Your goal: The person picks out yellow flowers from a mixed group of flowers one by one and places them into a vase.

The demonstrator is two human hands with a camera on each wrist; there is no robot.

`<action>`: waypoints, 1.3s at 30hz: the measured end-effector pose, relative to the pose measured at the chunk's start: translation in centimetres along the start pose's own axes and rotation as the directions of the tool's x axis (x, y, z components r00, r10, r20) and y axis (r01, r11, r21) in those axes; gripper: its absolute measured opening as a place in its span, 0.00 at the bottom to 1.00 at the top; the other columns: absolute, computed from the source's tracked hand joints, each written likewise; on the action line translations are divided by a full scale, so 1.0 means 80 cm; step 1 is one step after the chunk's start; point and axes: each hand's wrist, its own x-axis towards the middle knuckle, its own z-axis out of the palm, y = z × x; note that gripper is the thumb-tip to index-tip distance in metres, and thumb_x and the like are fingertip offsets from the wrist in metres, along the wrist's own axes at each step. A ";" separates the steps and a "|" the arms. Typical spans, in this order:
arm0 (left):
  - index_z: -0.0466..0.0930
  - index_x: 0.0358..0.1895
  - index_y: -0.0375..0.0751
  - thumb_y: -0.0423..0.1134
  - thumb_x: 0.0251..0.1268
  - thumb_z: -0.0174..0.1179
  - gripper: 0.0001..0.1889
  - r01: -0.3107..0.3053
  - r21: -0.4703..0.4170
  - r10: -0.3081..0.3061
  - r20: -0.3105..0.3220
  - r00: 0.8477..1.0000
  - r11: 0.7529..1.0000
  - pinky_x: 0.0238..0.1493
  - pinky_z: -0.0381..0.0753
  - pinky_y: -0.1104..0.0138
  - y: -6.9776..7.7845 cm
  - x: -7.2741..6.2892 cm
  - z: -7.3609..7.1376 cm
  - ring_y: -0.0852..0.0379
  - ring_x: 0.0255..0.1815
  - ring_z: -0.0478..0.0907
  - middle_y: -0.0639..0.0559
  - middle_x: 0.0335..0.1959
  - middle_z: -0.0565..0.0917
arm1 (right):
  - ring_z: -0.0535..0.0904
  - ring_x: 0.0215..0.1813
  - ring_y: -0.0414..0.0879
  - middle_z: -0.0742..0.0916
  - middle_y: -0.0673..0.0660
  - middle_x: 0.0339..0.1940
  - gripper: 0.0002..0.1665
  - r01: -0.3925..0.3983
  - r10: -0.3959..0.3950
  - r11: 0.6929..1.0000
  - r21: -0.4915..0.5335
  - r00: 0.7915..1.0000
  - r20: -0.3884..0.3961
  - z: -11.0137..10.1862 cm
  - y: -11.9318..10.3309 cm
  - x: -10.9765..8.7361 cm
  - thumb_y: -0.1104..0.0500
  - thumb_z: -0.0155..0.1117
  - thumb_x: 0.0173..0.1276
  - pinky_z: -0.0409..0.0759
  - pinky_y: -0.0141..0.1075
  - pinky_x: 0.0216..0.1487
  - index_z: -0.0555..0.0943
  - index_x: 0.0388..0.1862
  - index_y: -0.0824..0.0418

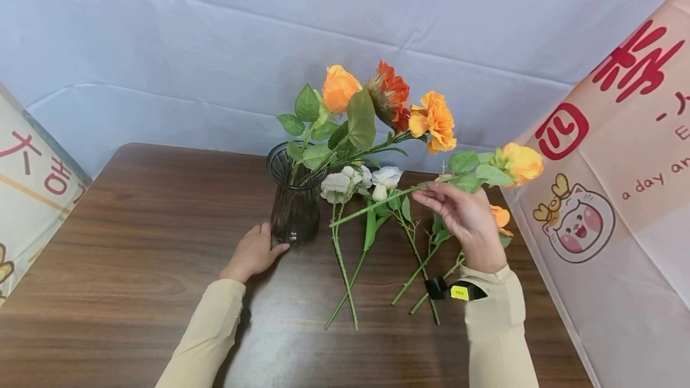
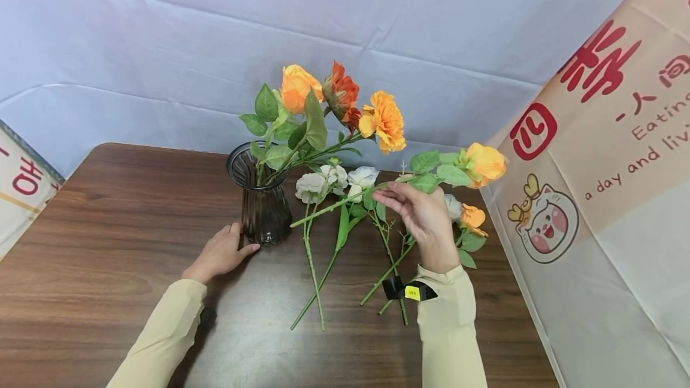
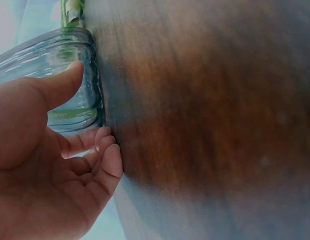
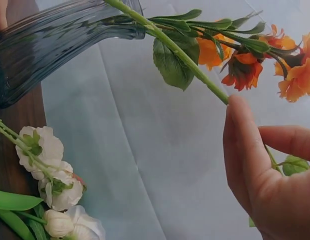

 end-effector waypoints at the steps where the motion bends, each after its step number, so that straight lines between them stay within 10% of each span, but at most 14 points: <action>1: 0.60 0.56 0.21 0.50 0.63 0.55 0.33 0.000 -0.001 0.000 0.002 1.000 1.000 0.50 0.68 0.48 0.000 0.000 0.000 0.35 0.50 0.69 0.28 0.47 0.70 | 0.81 0.36 0.64 0.80 0.71 0.29 0.13 0.003 -0.003 1.000 0.006 1.000 -0.005 0.001 0.000 0.001 0.82 0.40 0.64 0.77 0.49 0.43 0.74 0.36 0.77; 21: 0.61 0.55 0.21 0.50 0.63 0.56 0.32 -0.005 -0.005 0.005 -0.003 1.000 1.000 0.50 0.68 0.48 0.002 -0.001 -0.002 0.35 0.49 0.69 0.29 0.46 0.70 | 0.80 0.35 0.64 0.79 0.70 0.26 0.29 0.070 -0.058 0.989 0.129 0.994 -0.092 0.024 -0.001 0.010 0.82 0.41 0.62 0.75 0.53 0.45 0.59 0.59 0.63; 29: 0.61 0.54 0.21 0.50 0.63 0.56 0.32 -0.003 -0.001 0.003 -0.005 1.000 1.000 0.51 0.68 0.48 0.000 -0.001 -0.001 0.34 0.50 0.69 0.28 0.46 0.70 | 0.81 0.34 0.62 0.79 0.69 0.25 0.10 0.089 -0.075 0.989 0.118 0.990 -0.121 0.038 0.001 0.019 0.81 0.43 0.63 0.78 0.50 0.42 0.68 0.42 0.77; 39: 0.61 0.54 0.21 0.50 0.62 0.56 0.32 -0.004 -0.001 0.004 -0.011 1.000 1.000 0.51 0.68 0.49 0.000 -0.001 0.000 0.35 0.49 0.69 0.29 0.45 0.71 | 0.82 0.34 0.63 0.80 0.72 0.23 0.13 0.099 -0.080 0.985 0.140 0.988 -0.135 0.047 0.008 0.029 0.81 0.42 0.63 0.78 0.49 0.42 0.76 0.28 0.79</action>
